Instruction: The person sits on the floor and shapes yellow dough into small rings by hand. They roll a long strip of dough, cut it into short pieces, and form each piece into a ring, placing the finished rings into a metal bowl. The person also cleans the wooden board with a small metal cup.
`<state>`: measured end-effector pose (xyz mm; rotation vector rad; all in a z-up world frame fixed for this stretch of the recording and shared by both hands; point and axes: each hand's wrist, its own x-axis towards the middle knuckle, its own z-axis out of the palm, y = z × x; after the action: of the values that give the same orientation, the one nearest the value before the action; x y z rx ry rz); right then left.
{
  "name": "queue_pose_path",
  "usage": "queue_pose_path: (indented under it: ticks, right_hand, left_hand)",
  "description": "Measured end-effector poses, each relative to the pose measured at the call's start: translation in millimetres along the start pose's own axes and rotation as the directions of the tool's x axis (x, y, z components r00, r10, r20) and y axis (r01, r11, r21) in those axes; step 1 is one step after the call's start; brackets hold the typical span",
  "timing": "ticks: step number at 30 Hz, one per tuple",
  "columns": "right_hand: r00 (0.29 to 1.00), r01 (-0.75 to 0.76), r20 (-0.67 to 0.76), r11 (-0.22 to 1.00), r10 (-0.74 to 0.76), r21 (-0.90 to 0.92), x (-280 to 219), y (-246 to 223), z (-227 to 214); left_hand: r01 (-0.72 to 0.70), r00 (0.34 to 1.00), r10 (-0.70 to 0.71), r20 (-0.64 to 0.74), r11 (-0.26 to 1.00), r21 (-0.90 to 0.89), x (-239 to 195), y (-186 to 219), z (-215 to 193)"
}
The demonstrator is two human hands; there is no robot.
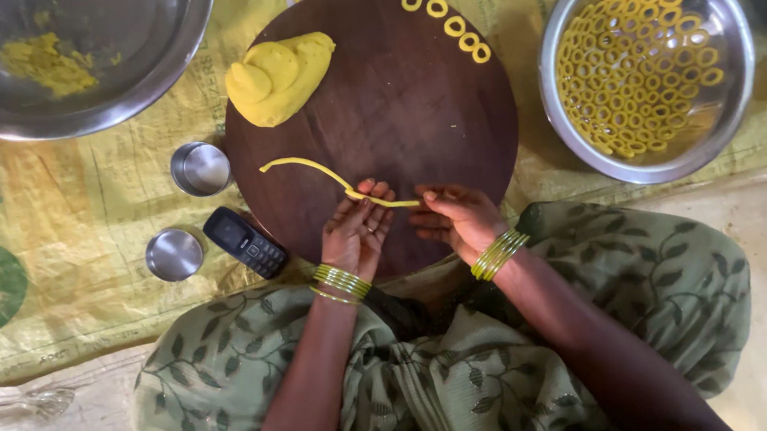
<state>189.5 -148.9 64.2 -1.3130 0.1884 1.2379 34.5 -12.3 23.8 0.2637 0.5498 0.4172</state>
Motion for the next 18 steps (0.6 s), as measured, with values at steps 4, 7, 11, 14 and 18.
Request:
queue_pose_path:
  ticks: [4, 7, 11, 14, 18]
  right_hand:
    - [0.999, 0.043, -0.029, 0.995, -0.04, 0.088, 13.3, 1.8, 9.8]
    - [0.997, -0.08, 0.012, 0.995, 0.079, 0.057, 15.3, 9.0, 23.3]
    - [0.997, 0.045, 0.063, 0.994, -0.051, 0.098, 15.6, 9.2, 34.4]
    - [0.992, 0.113, 0.04, 0.988, -0.118, 0.104, 16.1, 2.1, 35.1]
    - [0.986, 0.151, 0.042, 0.974, -0.16, 0.168, 11.5, -2.8, 34.9]
  left_hand:
    - [-0.147, 0.986, 0.155, 0.07, 0.983, -0.108, 5.4, 6.8, 14.0]
    - [-0.191, 0.977, 0.197, 0.077, 0.978, -0.078, 9.1, 11.8, 22.7]
    - [-0.154, 0.983, 0.156, 0.094, 0.988, -0.028, 12.2, 13.8, 26.1]
    - [-0.122, 0.991, 0.121, 0.062, 0.993, -0.001, 10.3, 9.4, 24.2]
    - [-0.151, 0.988, 0.151, -0.004, 0.988, 0.025, 9.0, 2.0, 20.6]
